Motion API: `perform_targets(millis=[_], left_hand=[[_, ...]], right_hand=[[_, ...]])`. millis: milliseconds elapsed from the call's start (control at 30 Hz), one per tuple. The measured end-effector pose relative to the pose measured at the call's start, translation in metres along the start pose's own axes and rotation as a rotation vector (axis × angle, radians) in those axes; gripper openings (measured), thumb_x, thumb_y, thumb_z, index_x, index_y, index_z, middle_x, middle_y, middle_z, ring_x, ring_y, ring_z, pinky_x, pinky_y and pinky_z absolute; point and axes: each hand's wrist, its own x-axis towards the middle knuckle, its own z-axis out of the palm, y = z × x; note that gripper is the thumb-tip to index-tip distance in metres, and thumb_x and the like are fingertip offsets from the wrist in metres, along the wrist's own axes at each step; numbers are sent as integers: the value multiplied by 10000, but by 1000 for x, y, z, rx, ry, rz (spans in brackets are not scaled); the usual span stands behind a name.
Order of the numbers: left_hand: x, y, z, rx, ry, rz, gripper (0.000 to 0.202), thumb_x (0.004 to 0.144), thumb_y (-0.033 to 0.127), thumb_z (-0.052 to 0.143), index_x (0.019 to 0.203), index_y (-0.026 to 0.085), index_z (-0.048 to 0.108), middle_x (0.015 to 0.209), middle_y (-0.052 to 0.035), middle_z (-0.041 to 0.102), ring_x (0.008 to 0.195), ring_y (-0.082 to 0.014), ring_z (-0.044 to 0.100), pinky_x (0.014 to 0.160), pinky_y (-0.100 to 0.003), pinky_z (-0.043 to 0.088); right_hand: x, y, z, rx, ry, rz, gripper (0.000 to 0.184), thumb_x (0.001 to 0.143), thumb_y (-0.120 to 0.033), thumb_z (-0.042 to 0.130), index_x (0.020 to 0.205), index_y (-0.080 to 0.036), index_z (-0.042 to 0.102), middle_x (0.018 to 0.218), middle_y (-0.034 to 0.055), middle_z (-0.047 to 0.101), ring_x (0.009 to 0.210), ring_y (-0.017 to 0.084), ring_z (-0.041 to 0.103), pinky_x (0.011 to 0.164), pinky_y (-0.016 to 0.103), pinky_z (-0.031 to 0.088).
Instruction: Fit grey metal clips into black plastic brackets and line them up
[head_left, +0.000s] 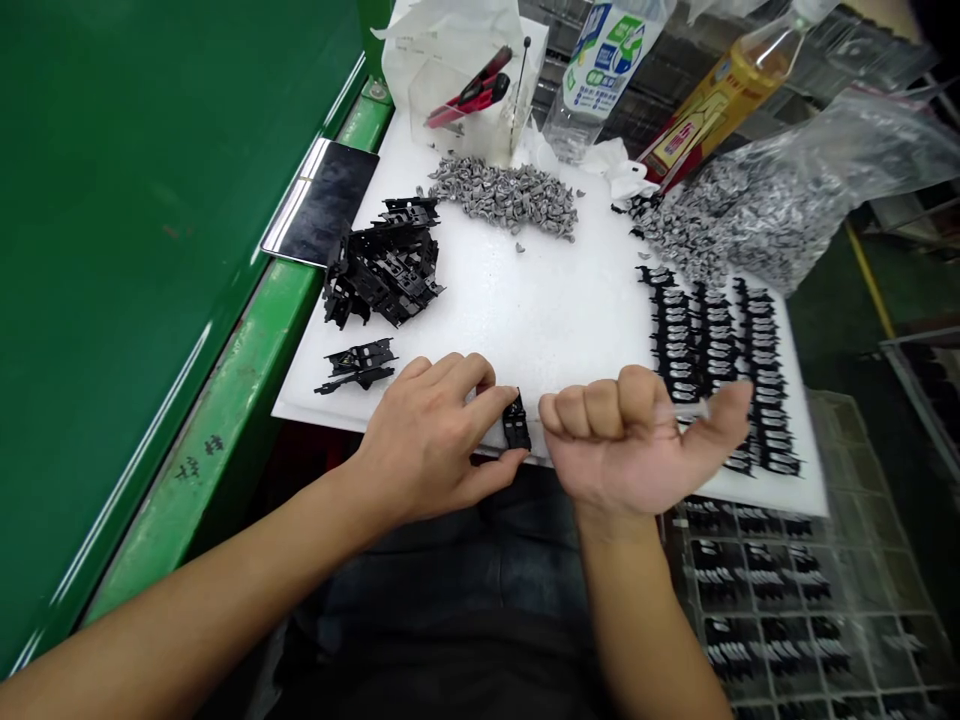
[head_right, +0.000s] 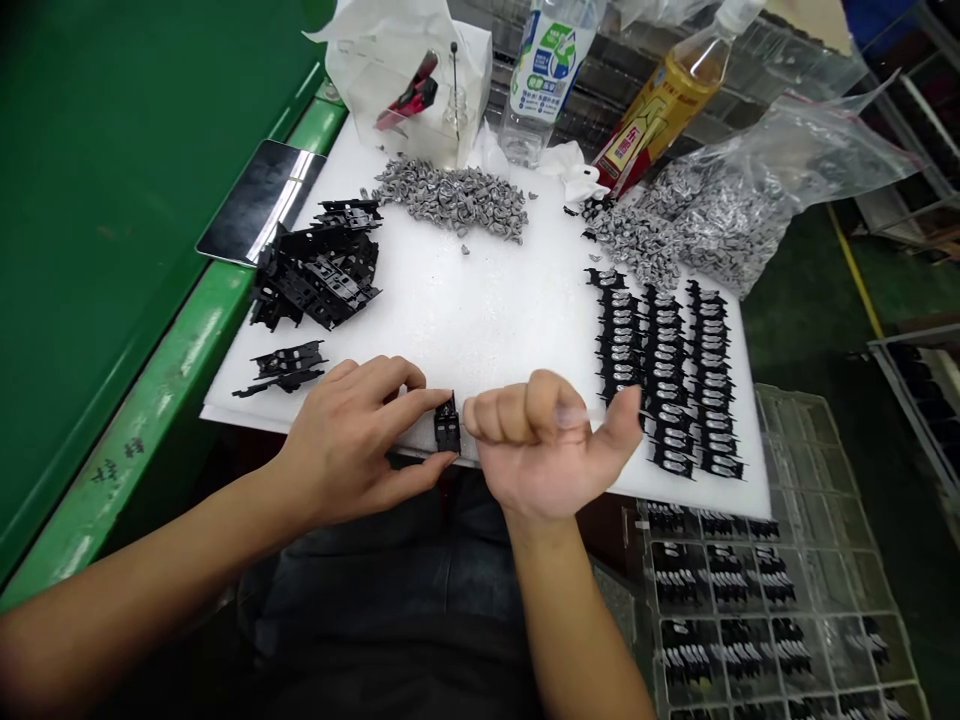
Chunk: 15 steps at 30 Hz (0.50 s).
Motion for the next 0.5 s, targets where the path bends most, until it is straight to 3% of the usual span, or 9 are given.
perform_targets(millis=[167, 500], left_hand=[[-1, 0, -1, 2, -12, -4, 421, 955, 541, 639, 1205, 206, 693, 1084, -55, 665, 894, -236, 602, 713, -401, 360], [-1, 0, -1, -10, -11, -9, 405, 947, 547, 643, 1168, 211, 696, 1074, -53, 665, 902, -240, 602, 720, -407, 359]], right_hand=[[10, -2, -2, 161, 31, 137, 636, 990, -671, 462, 585, -239, 227, 494, -81, 100, 453, 113, 69, 486, 326, 209], [10, 1, 1, 78, -39, 167, 537, 960, -563, 449, 566, -250, 261, 464, -78, 148, 440, 117, 105, 485, 325, 225]])
